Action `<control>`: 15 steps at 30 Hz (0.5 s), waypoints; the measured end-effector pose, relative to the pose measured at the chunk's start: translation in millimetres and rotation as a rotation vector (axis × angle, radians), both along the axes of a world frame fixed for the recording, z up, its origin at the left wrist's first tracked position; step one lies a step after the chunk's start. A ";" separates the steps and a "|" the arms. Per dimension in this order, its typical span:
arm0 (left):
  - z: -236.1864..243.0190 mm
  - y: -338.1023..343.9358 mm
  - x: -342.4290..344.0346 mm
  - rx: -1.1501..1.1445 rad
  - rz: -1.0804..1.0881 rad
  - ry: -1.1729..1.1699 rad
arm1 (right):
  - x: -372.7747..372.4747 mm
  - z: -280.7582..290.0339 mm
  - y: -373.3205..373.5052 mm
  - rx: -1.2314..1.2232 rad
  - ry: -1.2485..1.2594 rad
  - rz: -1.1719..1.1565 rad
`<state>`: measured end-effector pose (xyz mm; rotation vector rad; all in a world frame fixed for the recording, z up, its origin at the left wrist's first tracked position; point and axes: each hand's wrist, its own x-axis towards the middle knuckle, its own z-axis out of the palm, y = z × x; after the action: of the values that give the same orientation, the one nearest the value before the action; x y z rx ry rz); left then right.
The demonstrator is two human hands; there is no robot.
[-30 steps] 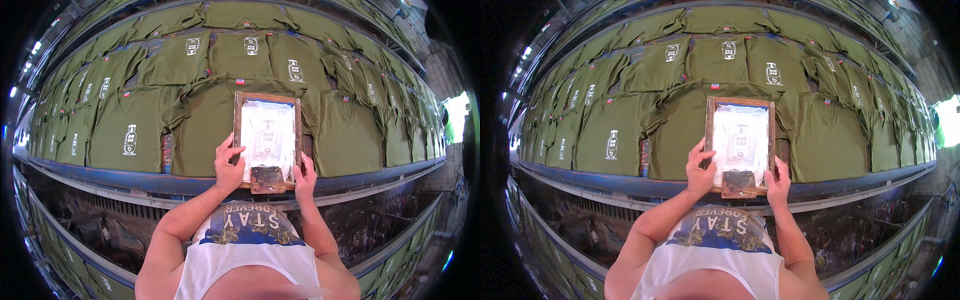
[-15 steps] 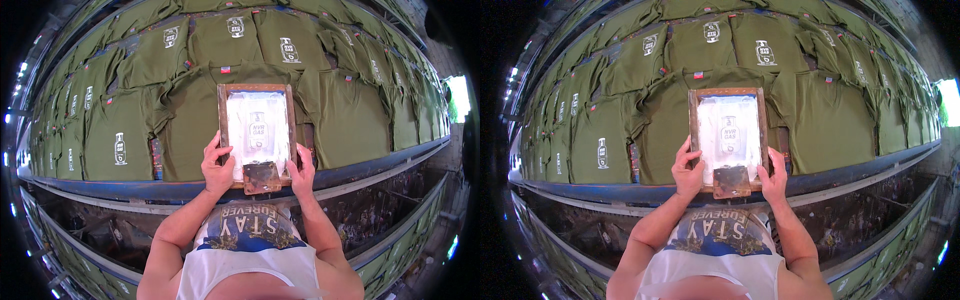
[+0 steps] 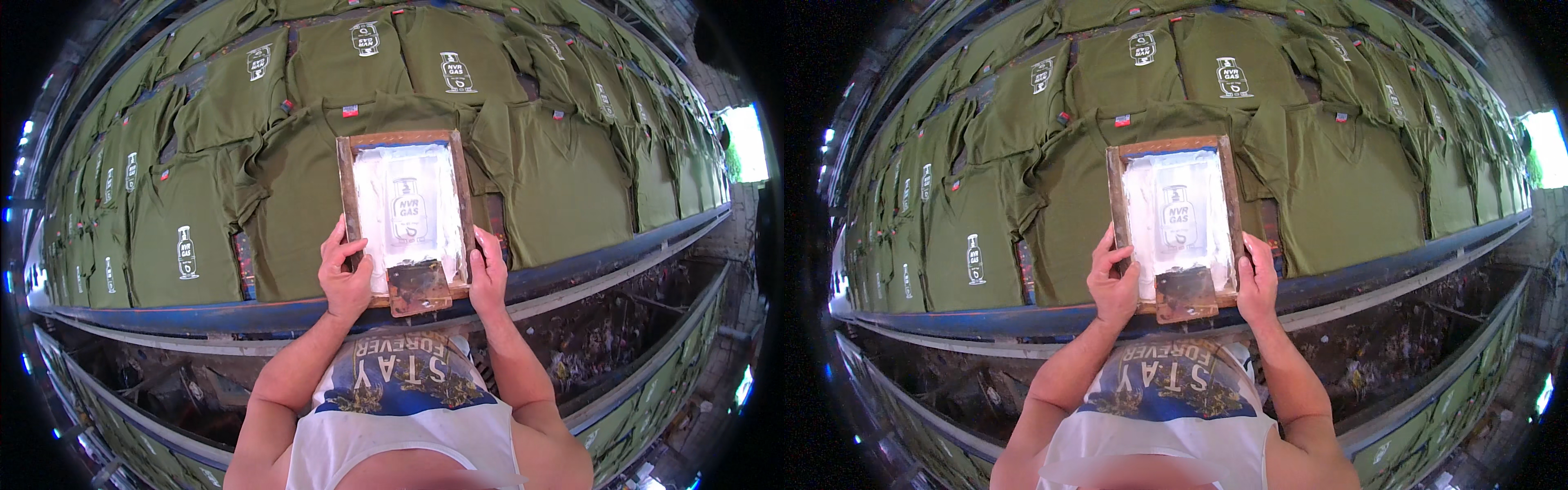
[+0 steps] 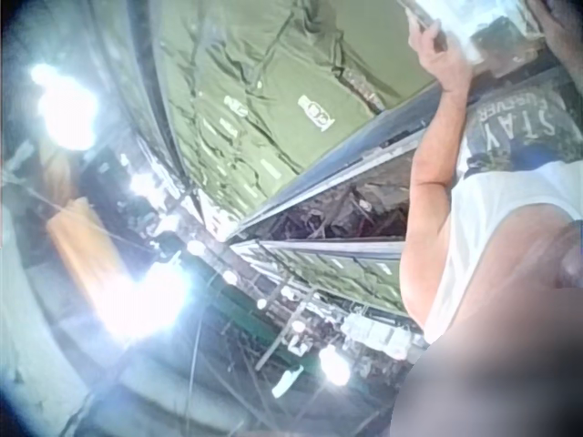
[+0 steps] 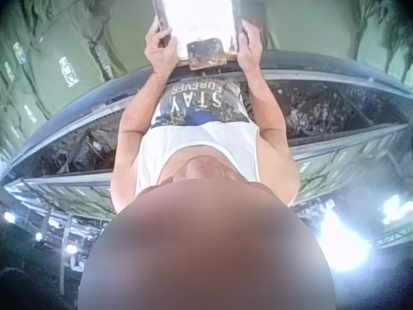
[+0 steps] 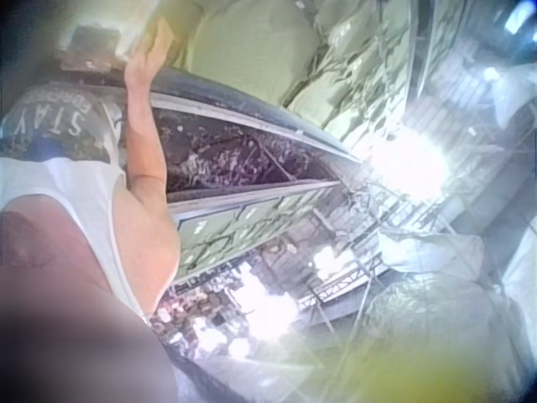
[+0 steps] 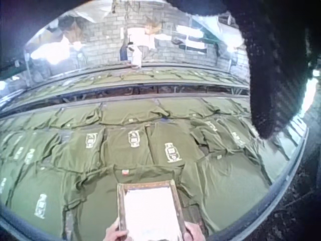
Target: The person uses a squeegee to press white ink through a screen-printing frame onto a green t-shirt. The person repeatedly wipes the squeegee and repositions the frame over the shirt while maintaining consistent pressure and motion.
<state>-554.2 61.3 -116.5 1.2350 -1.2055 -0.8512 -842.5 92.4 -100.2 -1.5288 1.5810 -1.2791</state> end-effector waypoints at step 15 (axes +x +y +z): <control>1.7 -1.4 1.1 0.031 0.007 -0.065 | 23.0 105.0 22.6 -0.143 0.540 0.564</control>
<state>-553.1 59.9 -114.7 1.2994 -1.2430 -0.8326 -819.5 115.0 4.8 -2.3378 1.2087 -0.7030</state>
